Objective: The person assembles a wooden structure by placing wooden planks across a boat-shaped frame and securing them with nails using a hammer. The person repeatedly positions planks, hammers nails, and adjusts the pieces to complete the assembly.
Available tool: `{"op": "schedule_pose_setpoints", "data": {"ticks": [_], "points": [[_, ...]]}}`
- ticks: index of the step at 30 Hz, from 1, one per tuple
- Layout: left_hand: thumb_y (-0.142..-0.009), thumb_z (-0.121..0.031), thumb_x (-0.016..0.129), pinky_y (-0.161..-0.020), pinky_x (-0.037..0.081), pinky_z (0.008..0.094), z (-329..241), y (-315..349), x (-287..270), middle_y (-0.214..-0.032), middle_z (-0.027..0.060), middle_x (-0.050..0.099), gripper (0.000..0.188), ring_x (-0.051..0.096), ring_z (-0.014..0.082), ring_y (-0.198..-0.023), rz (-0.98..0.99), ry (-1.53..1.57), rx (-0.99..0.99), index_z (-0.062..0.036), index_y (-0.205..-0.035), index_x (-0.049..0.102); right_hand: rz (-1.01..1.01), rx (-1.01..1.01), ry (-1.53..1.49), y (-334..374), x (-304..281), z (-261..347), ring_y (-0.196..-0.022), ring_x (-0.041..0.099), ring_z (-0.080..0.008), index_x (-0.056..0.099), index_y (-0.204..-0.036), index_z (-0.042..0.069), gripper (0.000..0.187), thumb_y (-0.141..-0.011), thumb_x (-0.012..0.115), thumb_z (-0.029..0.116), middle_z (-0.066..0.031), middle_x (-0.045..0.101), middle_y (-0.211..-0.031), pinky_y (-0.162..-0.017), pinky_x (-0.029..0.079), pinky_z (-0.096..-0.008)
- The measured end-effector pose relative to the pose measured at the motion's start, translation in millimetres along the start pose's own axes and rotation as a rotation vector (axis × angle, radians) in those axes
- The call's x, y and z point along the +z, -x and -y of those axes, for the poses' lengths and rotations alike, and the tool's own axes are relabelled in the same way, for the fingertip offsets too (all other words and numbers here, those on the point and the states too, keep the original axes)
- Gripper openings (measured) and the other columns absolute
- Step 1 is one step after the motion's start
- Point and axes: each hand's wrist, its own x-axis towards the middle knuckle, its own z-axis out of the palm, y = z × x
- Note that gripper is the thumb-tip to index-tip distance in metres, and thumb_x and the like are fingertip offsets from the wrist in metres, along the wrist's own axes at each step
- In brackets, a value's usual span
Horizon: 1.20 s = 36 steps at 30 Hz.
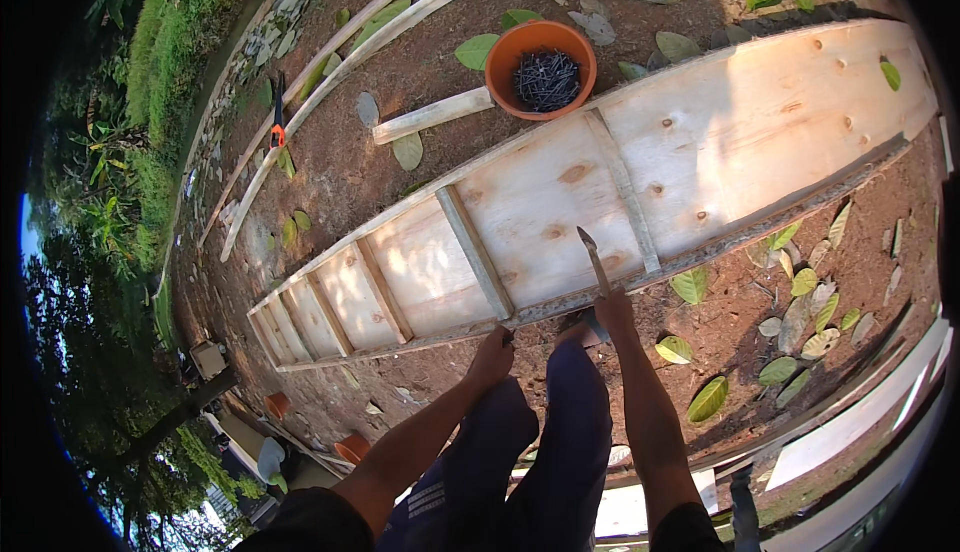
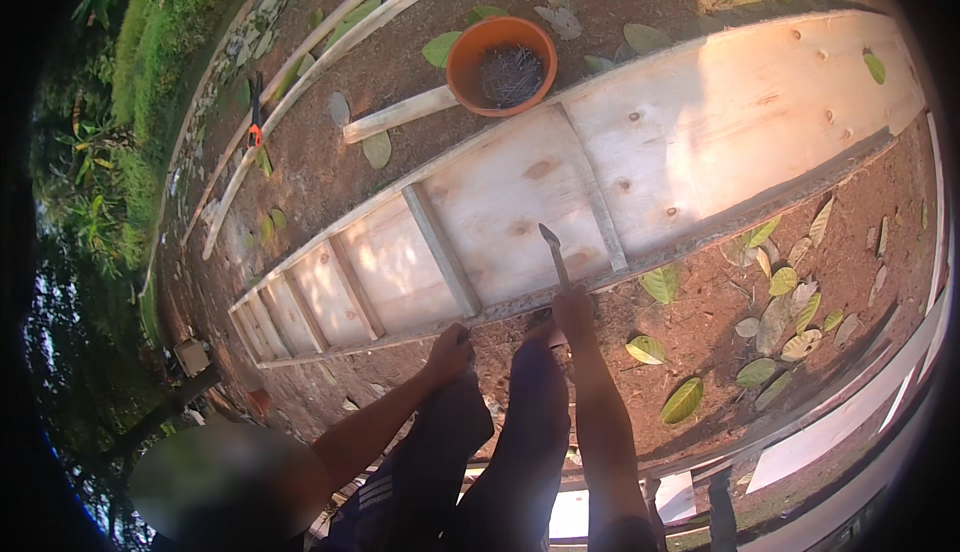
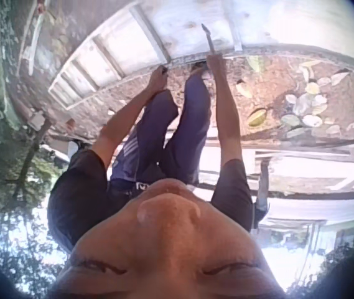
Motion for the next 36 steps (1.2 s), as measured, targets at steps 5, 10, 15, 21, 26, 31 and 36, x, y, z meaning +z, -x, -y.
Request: {"op": "schedule_pose_setpoints", "data": {"ticks": [5,10,15,21,26,31,36], "points": [[-0.092,-0.017,0.053,-0.08,0.049,0.053,-81,-18,-48,-0.089,0.0283,0.066,0.019,0.064,0.0481,-0.09,0.12,-0.147,0.106,0.0,-0.1,0.058,-0.001,-0.137,0.177,79,-10,-90,-0.093,0.071,-0.0438,0.066,-0.102,-0.004,0.034,-0.088,0.059,0.026,-0.0276,0.071,-0.096,-0.076,0.056,-0.0532],[-0.084,-0.024,0.063,-0.074,0.055,0.0476,-75,-82,-152,-0.086,0.0239,0.07,0.023,0.07,0.0395,-0.083,0.01,-0.379,0.218,-0.0035,-0.092,0.064,0.068,0.391,-0.246,120,24,-111,-0.071,0.07,-0.0309,0.063,-0.1,-0.009,0.044,-0.086,0.069,0.033,-0.0208,0.069,-0.082,-0.063,0.055,-0.0422],[-0.085,-0.028,0.061,-0.084,0.056,0.0504,-66,-202,-238,-0.1,0.0213,0.072,0.027,0.07,0.0383,-0.097,-0.012,-0.896,0.07,-0.0064,-0.1,0.068,0.039,0.384,-0.938,164,50,-37,-0.048,0.047,-0.0107,0.058,-0.086,0.007,0.028,-0.095,0.062,0.033,-0.0006,0.051,-0.065,-0.042,0.039,-0.0297],[-0.089,-0.029,0.063,-0.088,0.056,0.05,-12,-447,-279,-0.112,0.023,0.069,0.039,0.069,0.0392,-0.104,-0.075,-1.174,0.291,-0.0033,-0.118,0.061,-0.128,0.744,-1.565,226,61,172,-0.047,0.041,-0.0064,0.055,-0.096,0.012,0.021,-0.103,0.055,0.032,0.0042,0.044,-0.064,-0.037,0.033,-0.022],[-0.085,-0.037,0.076,-0.08,0.059,0.0465,-42,-558,-293,-0.119,0.0187,0.064,0.07,0.071,0.0359,-0.099,-0.085,-1.235,0.341,0.0022,-0.132,0.043,-0.277,0.917,-1.916,208,200,332,-0.047,0.041,-0.0082,0.052,-0.094,0.01,0.012,-0.098,0.059,0.019,0.002,0.043,-0.065,-0.038,0.032,-0.0269],[-0.077,-0.037,0.084,-0.083,0.059,0.0473,-17,-598,-329,-0.121,0.0215,0.059,0.091,0.069,0.0392,-0.102,-0.004,-1.235,0.46,0.0052,-0.141,0.036,0.3,1.153,-1.703,220,284,412,-0.046,0.038,-0.0094,0.055,-0.092,0.01,0.018,-0.098,0.061,0.025,0.0031,0.042,-0.062,-0.039,0.031,-0.0274],[-0.077,-0.029,0.081,-0.083,0.056,0.0532,3,-530,-369,-0.122,0.0263,0.055,0.073,0.063,0.0455,-0.104,0.061,-0.847,0.697,0.0008,-0.131,0.041,0.478,0.988,-1.21,266,306,379,-0.052,0.049,-0.0076,0.061,-0.09,0.006,0.02,-0.097,0.066,0.024,0.0025,0.052,-0.066,-0.043,0.037,-0.0281]]}}
